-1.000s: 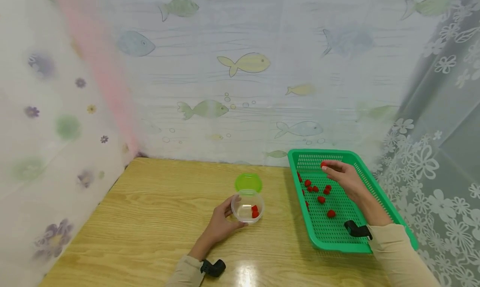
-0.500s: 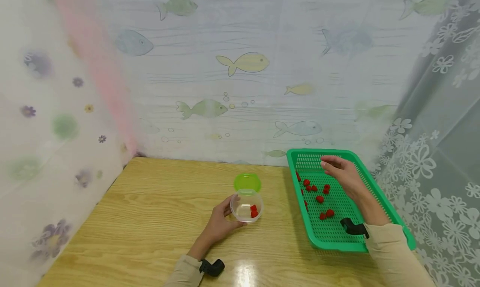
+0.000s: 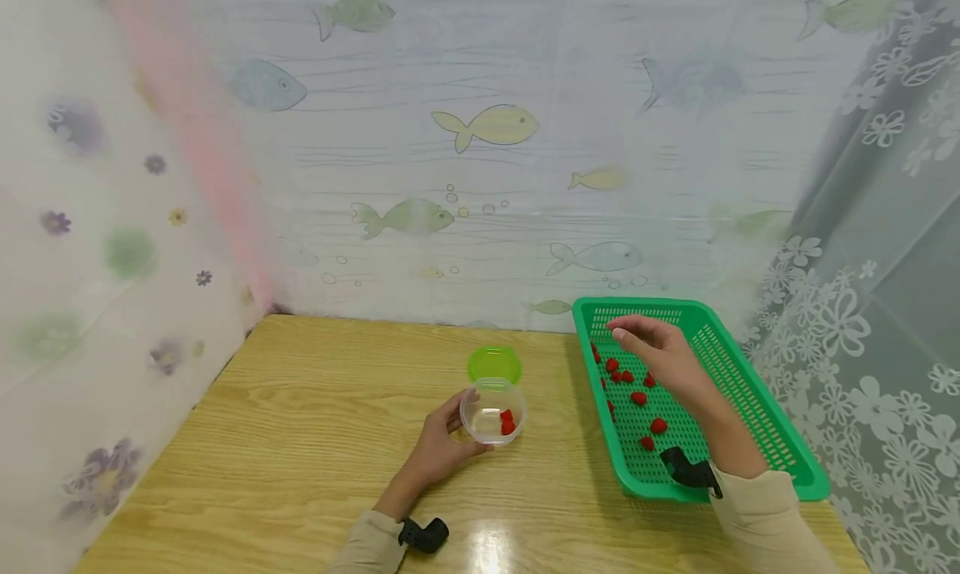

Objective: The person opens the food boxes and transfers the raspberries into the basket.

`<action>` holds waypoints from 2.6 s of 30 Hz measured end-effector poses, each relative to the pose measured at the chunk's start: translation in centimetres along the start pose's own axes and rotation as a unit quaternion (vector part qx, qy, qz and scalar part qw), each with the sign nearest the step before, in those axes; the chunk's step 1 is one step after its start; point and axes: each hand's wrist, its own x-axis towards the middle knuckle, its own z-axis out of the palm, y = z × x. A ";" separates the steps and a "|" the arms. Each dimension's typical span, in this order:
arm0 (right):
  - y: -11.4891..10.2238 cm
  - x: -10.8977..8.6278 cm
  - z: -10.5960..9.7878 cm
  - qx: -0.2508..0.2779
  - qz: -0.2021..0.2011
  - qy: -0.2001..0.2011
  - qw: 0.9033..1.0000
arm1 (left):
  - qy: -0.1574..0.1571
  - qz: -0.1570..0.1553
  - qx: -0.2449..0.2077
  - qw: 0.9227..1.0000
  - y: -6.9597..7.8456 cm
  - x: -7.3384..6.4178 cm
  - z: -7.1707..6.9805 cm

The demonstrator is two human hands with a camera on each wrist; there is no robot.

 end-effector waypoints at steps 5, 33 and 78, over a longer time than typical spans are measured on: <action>-1.1 -0.4 3.0 -0.019 -0.041 -0.032 0.998 | 0.000 -0.001 -0.002 1.000 0.2 -0.1 -0.1; 2.5 1.7 18.1 -0.219 0.019 -0.117 0.968 | -0.007 0.001 -0.007 1.000 0.3 0.0 -0.1; 1.8 3.0 18.7 -0.220 0.045 -0.086 0.971 | -0.009 0.005 0.002 1.000 0.5 0.0 -0.3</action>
